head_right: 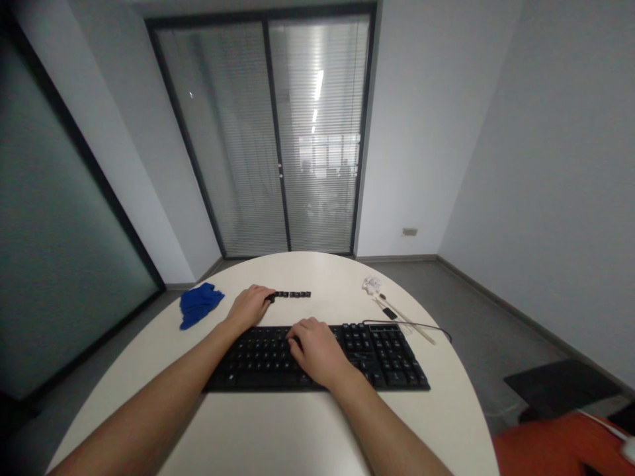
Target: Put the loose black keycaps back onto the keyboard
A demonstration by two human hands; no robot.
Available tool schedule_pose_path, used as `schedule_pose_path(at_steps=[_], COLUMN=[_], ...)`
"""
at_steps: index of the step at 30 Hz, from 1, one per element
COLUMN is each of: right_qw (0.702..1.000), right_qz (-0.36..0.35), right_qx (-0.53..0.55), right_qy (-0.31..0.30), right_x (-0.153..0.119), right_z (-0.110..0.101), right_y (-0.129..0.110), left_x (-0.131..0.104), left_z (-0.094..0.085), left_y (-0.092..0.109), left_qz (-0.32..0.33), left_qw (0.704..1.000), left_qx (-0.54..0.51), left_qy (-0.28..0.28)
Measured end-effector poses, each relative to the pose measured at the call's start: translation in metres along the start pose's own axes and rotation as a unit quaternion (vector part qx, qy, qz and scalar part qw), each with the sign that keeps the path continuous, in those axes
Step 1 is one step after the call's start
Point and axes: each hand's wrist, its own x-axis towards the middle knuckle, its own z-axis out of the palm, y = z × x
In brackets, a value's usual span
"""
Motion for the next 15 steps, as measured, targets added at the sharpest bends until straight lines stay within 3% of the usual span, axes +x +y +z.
schedule_pose_path(at_steps=[8, 12, 15], right_qw=[1.0, 1.0, 1.0], right_qz=[0.007, 0.002, -0.001], right_qx=[0.007, 0.01, 0.01], right_qy=[-0.004, -0.001, 0.0], right_x=[0.001, 0.0, -0.001], right_z=[-0.002, -0.002, -0.001], right_y=[-0.002, -0.001, -0.001], left_x=[0.005, -0.003, -0.019], left_z=[0.002, -0.006, -0.018], left_y=[0.006, 0.017, 0.031], left_qz=[0.049, 0.083, 0.064], left_qw=[0.998, 0.993, 0.988], left_qx=[-0.018, -0.082, -0.141], left_qy=[-0.022, -0.024, -0.004])
